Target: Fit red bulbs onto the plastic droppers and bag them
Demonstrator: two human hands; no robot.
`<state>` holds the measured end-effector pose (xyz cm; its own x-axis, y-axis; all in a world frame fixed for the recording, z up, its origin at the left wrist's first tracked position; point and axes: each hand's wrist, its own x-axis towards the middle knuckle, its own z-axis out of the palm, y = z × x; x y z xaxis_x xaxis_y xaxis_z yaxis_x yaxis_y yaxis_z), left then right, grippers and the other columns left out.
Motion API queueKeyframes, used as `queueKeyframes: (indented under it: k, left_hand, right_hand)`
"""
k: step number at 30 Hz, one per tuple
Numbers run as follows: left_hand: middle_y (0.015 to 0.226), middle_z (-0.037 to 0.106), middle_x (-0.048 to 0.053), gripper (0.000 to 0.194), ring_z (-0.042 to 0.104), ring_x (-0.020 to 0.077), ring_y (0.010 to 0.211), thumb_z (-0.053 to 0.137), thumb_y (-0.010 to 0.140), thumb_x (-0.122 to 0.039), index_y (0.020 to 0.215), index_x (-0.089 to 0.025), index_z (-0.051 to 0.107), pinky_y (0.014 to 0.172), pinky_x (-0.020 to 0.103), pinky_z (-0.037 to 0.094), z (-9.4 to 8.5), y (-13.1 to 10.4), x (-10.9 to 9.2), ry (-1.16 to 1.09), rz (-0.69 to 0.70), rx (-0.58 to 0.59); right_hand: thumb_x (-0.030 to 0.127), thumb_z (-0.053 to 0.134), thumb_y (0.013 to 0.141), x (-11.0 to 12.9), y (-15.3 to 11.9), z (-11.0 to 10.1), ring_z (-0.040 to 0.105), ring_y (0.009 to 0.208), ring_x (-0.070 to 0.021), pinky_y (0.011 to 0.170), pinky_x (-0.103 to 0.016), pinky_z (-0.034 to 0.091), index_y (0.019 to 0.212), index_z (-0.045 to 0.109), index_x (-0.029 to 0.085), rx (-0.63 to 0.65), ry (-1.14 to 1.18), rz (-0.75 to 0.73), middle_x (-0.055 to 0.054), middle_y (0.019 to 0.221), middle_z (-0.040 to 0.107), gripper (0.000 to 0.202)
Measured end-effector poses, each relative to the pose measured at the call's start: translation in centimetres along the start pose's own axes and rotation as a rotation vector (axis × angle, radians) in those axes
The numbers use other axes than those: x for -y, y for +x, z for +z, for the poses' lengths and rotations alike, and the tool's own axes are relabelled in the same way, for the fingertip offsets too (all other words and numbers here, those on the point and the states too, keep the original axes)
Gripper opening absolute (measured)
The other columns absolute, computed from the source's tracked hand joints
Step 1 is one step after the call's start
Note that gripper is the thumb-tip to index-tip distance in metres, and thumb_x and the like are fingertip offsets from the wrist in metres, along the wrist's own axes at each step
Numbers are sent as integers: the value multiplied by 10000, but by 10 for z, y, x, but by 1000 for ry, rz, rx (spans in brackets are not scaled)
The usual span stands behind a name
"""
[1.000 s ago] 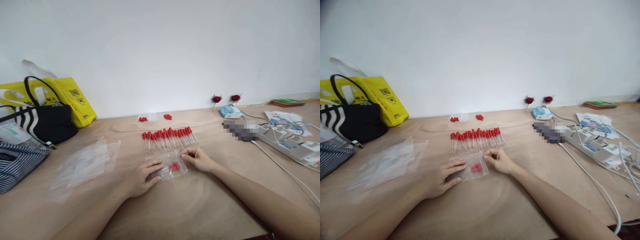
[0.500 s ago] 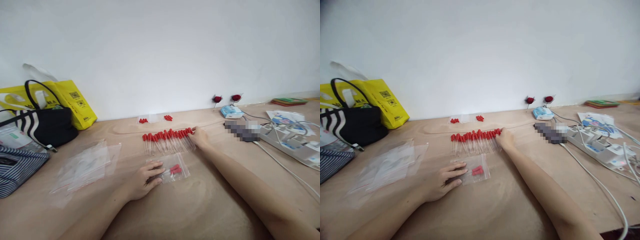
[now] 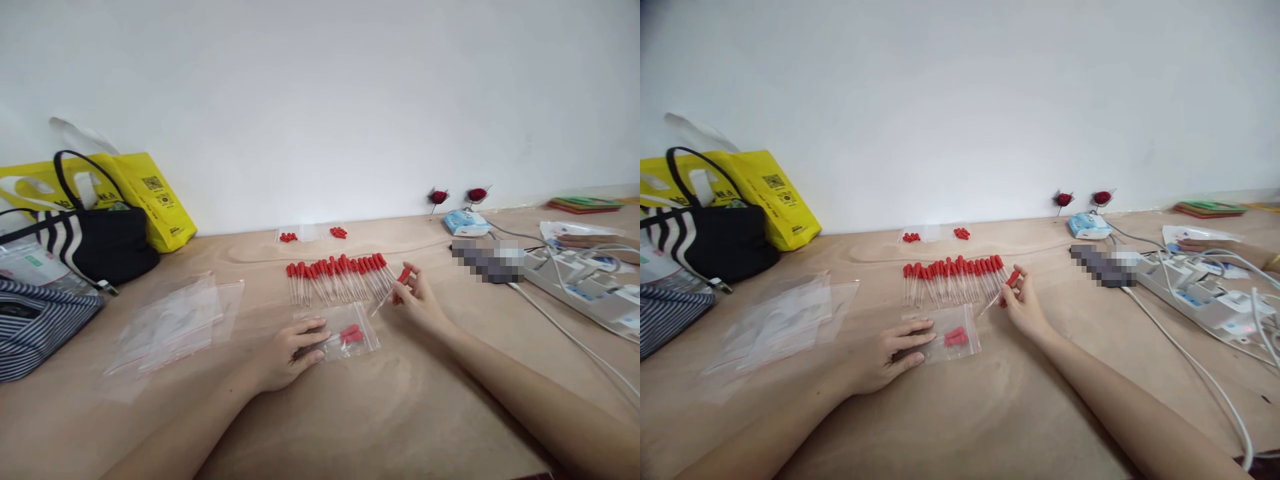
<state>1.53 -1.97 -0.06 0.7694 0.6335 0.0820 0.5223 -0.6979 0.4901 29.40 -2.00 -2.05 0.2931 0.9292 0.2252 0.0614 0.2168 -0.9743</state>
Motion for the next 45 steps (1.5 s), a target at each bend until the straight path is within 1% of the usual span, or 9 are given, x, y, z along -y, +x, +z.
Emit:
queueKeyframes:
  k: [5, 9, 14, 20, 26, 31, 36, 40, 45]
  left_hand:
    - [1304, 450, 53, 358, 402, 216, 1203, 448, 848, -323, 1195, -256, 504, 1006, 433, 318, -1, -1, -2, 24, -7, 12]
    - [1342, 399, 61, 511, 368, 230, 1223, 460, 840, -356, 1318, -247, 315, 1005, 435, 319, -1, -3, -3, 9, -64, 10]
    - [1339, 396, 66, 561, 380, 235, 1209, 464, 837, -357, 1337, -236, 240, 1001, 426, 325, -1, -4, -4, -32, -74, 9]
    - [1340, 392, 60, 528, 387, 236, 1202, 468, 840, -345, 1321, -248, 271, 997, 422, 326, 0, -3, -4, -43, -46, -5]
    - [1328, 413, 53, 518, 391, 230, 1201, 470, 835, -332, 1313, -244, 292, 999, 421, 326, -1, -2, -7, -36, -61, -2]
    - [1329, 413, 76, 495, 368, 246, 1219, 461, 838, -349, 1298, -214, 339, 1004, 446, 312, -3, -2, -8, -3, -85, 26]
    - [1301, 451, 74, 408, 378, 211, 1218, 451, 847, -349, 1224, -194, 446, 1036, 422, 275, -2, 0, -6, 12, -15, 27]
    - [1298, 454, 74, 409, 379, 212, 1219, 458, 842, -348, 1223, -198, 452, 1025, 425, 295, -1, -1, -3, 2, -8, 17]
    - [1302, 450, 75, 417, 376, 215, 1221, 461, 840, -346, 1230, -199, 449, 1015, 428, 309, -1, -2, -4, 1, -29, 24]
  right_hand:
    - [465, 608, 658, -8, -10, 14, 554, 551, -113, 552, -268, 459, 1052, 314, 241, 21, 171, 114, 51, 691, 510, 541]
    - [535, 588, 647, -9, -14, 18, 569, 578, -129, 591, -294, 463, 920, 434, 211, 114, 171, 176, 16, 677, 565, 451]
    - [480, 579, 691, -5, -19, 13, 542, 646, -141, 624, -285, 429, 790, 612, 171, 284, -178, 44, -29, 723, 603, 326]
    - [414, 567, 742, -4, -17, 15, 523, 892, -198, 838, -378, 358, 792, 695, 246, 391, -552, -234, -55, 898, 607, 217]
    - [378, 535, 772, 0, -23, 22, 481, 979, -227, 869, -464, 276, 730, 697, 281, 446, -752, -237, -44, 996, 584, 194]
    - [398, 612, 686, 0, -13, 15, 531, 860, -191, 808, -362, 359, 539, 613, 179, 422, -572, -214, -56, 870, 605, 264]
    - [359, 542, 714, -6, 27, 8, 506, 558, -128, 536, -240, 377, 692, 621, 154, 133, -552, -101, -26, 626, 596, 220]
    - [352, 501, 749, -2, 65, 27, 565, 701, -160, 649, -263, 388, 780, 670, 189, 71, -796, -130, -41, 752, 653, 237]
    - [502, 475, 751, 0, 93, 67, 494, 996, -271, 851, -422, 306, 920, 678, 235, 12, -1057, -118, -96, 967, 625, 376]
